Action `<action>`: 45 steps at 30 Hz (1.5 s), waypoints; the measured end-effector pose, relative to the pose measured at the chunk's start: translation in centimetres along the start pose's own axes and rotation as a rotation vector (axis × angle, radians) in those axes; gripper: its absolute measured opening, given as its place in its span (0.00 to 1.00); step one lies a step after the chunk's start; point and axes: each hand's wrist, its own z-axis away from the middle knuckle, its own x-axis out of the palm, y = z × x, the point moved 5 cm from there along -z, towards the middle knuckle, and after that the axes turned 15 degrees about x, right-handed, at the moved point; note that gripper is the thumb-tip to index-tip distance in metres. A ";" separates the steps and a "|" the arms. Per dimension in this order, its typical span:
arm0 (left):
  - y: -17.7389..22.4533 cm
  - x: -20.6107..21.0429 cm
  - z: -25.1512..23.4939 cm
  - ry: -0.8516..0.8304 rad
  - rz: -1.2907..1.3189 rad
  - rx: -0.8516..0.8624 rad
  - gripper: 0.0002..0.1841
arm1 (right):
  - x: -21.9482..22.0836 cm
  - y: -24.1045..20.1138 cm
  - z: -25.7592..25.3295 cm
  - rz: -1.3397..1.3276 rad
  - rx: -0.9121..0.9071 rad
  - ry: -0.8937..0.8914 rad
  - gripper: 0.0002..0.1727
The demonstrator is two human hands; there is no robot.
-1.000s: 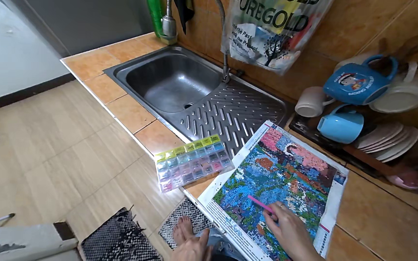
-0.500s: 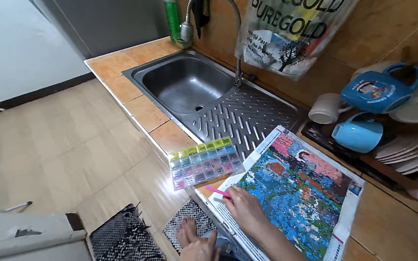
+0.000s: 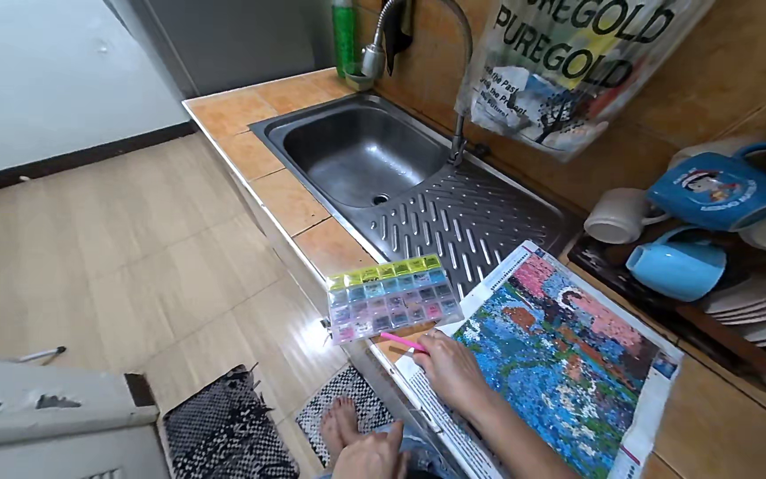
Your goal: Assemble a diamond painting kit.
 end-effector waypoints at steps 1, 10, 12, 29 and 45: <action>0.0 0.0 0.0 -0.001 0.000 -0.001 0.25 | -0.1 0.1 0.0 -0.012 -0.003 0.005 0.19; -0.1 0.1 -0.1 0.027 0.005 0.019 0.24 | -2.2 7.6 1.4 -0.551 -0.053 0.263 0.17; 0.0 0.2 -0.1 0.098 -0.002 0.080 0.23 | -2.5 10.9 2.5 -0.679 -0.026 0.336 0.17; 1.1 0.1 -0.6 0.259 -0.056 0.286 0.27 | 1.8 17.9 6.4 -0.540 0.144 0.478 0.15; 1.4 0.1 -0.6 0.272 -0.130 0.269 0.26 | 2.8 17.9 6.7 -0.906 -0.018 0.687 0.17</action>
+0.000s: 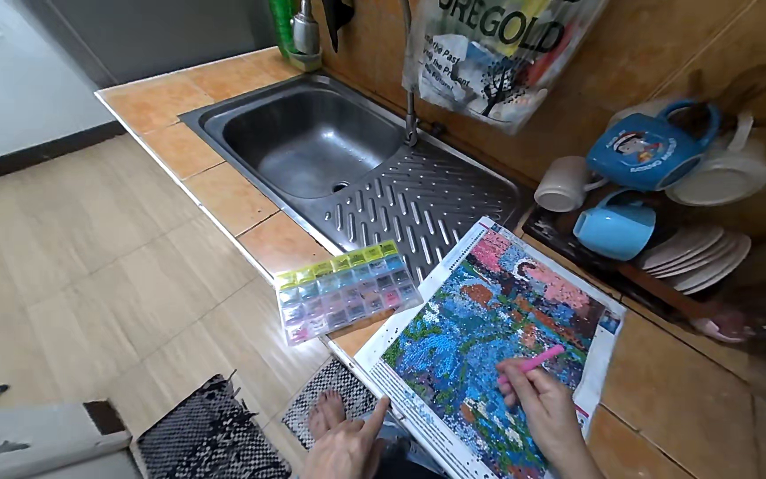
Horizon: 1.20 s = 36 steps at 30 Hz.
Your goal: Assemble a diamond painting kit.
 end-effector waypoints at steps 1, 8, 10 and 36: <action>0.0 0.0 0.0 -0.002 -0.002 0.000 0.26 | 0.1 -0.1 0.0 0.006 -0.015 0.008 0.16; 0.0 0.0 0.0 0.020 -0.014 0.010 0.26 | 0.6 0.3 0.0 0.043 -0.073 0.006 0.18; 0.1 0.0 0.0 0.016 -0.004 0.006 0.26 | 0.7 0.3 0.0 0.051 -0.087 0.011 0.18; 0.0 0.1 0.1 0.016 0.004 0.011 0.26 | 0.1 -0.1 -0.3 0.130 -0.157 0.119 0.20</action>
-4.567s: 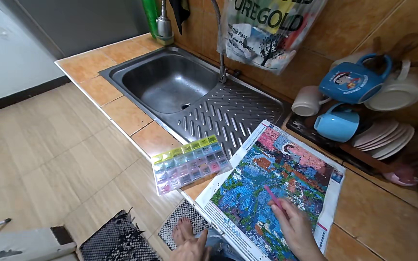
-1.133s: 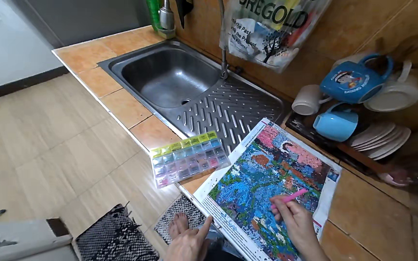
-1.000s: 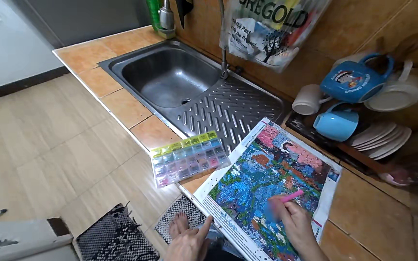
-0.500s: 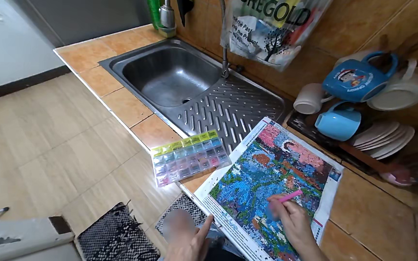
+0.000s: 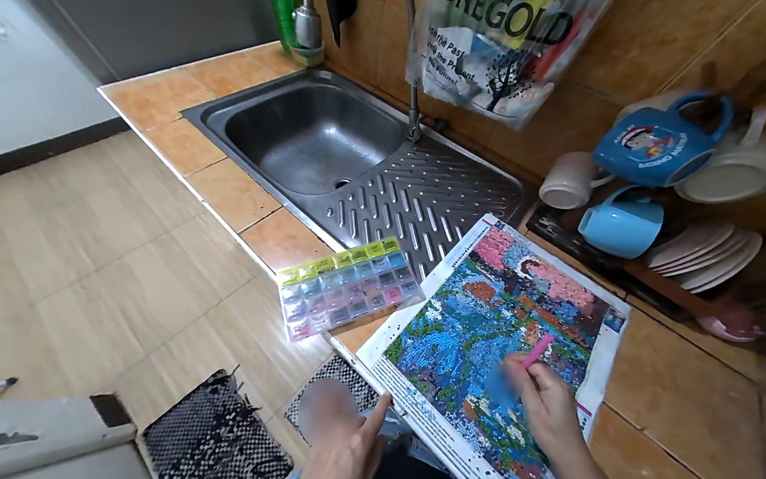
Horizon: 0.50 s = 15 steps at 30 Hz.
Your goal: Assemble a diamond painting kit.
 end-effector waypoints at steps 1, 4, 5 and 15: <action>0.0 0.0 0.0 -0.008 0.003 -0.008 0.26 | -0.1 0.0 0.0 0.022 0.004 -0.006 0.20; 0.1 -0.1 -0.1 -0.007 0.009 -0.014 0.26 | 0.1 -0.2 0.0 0.150 0.014 -0.048 0.18; 0.0 -0.1 -0.1 -0.008 0.010 -0.016 0.26 | 0.1 -0.3 0.2 0.199 0.025 -0.083 0.16; 0.0 -0.1 -0.1 0.017 -0.007 0.007 0.26 | 1.1 -0.4 0.9 0.435 -0.042 -0.132 0.08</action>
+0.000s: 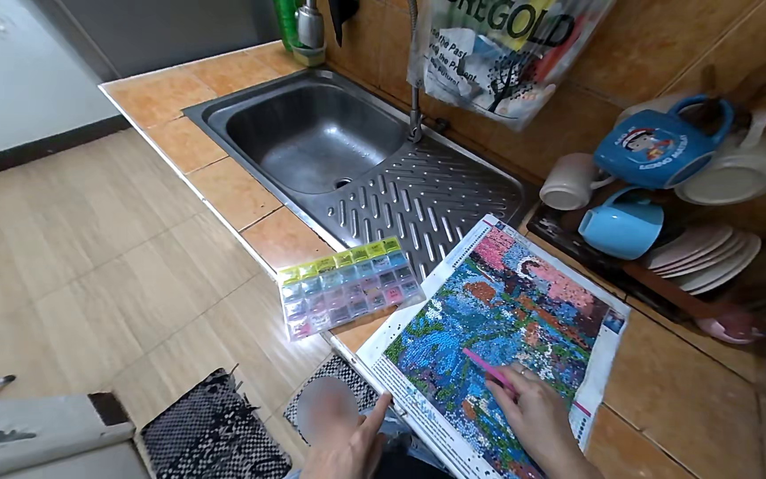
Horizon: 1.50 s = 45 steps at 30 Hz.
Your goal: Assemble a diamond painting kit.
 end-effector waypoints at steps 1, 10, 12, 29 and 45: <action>0.0 0.0 0.0 0.000 0.001 0.000 0.26 | 0.1 0.0 0.0 0.003 -0.004 0.002 0.07; -0.1 0.1 0.0 0.003 -0.006 0.003 0.25 | 0.2 -0.2 -0.1 0.020 -0.062 0.043 0.07; -0.1 0.1 0.0 0.002 -0.005 0.003 0.25 | 0.3 -0.2 -0.1 0.024 -0.073 0.047 0.07; 0.0 0.2 0.0 -0.025 0.017 -0.026 0.26 | 0.2 1.3 -1.1 -0.175 0.166 -0.235 0.15; -0.1 0.3 -0.1 -0.086 0.055 -0.080 0.27 | 3.8 -11.8 -3.6 -0.093 -0.098 -0.398 0.15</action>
